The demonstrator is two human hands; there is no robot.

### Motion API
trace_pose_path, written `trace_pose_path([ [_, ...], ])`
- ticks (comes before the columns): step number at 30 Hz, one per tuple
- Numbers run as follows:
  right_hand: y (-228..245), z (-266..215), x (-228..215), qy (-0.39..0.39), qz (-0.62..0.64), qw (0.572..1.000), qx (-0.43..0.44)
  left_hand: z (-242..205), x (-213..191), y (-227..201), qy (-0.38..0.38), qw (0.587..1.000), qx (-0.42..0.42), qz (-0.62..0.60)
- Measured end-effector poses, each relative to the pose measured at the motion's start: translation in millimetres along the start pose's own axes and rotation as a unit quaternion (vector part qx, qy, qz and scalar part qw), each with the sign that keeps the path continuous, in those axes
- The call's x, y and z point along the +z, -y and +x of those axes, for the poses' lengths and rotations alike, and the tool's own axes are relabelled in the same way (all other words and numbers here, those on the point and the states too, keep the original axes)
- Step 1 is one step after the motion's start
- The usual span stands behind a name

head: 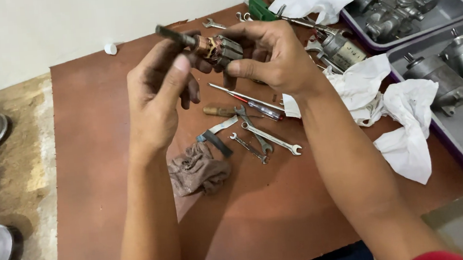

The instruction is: The person wipes a small cylindrical mechanical part with a cloth, then places it on the table. They pick up a larger carburetor-like assembly and use a screwdriver to adjust screws on its surface. The person continues to manipulate the assembly with both hands while using the screwdriver.

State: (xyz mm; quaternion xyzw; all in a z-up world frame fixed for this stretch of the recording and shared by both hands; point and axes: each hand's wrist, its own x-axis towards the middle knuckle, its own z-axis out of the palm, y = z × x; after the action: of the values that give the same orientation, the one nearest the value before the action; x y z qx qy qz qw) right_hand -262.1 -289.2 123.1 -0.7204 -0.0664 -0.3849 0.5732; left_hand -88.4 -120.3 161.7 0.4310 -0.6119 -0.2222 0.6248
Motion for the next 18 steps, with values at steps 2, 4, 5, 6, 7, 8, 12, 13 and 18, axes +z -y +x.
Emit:
trace_pose_path([
  [2,-5.9,1.2,0.2,-0.003,-0.010,1.000,0.003,2.3,-0.4,5.7,-0.003,1.000,-0.004,-0.009],
  [4,-7.2,2.3,2.8,-0.006,-0.020,1.000,0.007,4.1,0.3,9.1,-0.006,1.000,-0.008,-0.019],
  [5,-5.5,3.0,5.5,0.013,0.060,0.998,0.005,4.7,1.0,9.6,-0.009,1.000,-0.008,-0.007],
  [6,-3.4,3.8,8.0,0.032,0.141,0.989,0.004,5.4,1.9,9.9,-0.011,1.000,-0.007,0.005],
  [7,-7.2,3.1,7.8,0.032,0.141,0.989,0.004,5.5,2.6,10.2,-0.011,1.000,-0.008,0.005],
  [8,-11.0,2.6,7.8,0.039,0.171,0.984,0.015,5.8,2.9,10.2,-0.016,1.000,-0.004,0.013],
  [12,-4.4,4.9,14.6,0.041,0.208,0.976,0.046,6.8,2.9,8.0,-0.036,0.998,-0.019,0.050],
  [13,-8.6,4.4,14.5,0.040,0.208,0.976,0.045,7.0,3.1,6.3,-0.035,0.998,-0.019,0.050],
  [18,-23.8,4.2,16.0,-0.013,0.254,0.964,0.081,7.9,8.7,3.5,-0.016,0.988,-0.106,0.107],
])
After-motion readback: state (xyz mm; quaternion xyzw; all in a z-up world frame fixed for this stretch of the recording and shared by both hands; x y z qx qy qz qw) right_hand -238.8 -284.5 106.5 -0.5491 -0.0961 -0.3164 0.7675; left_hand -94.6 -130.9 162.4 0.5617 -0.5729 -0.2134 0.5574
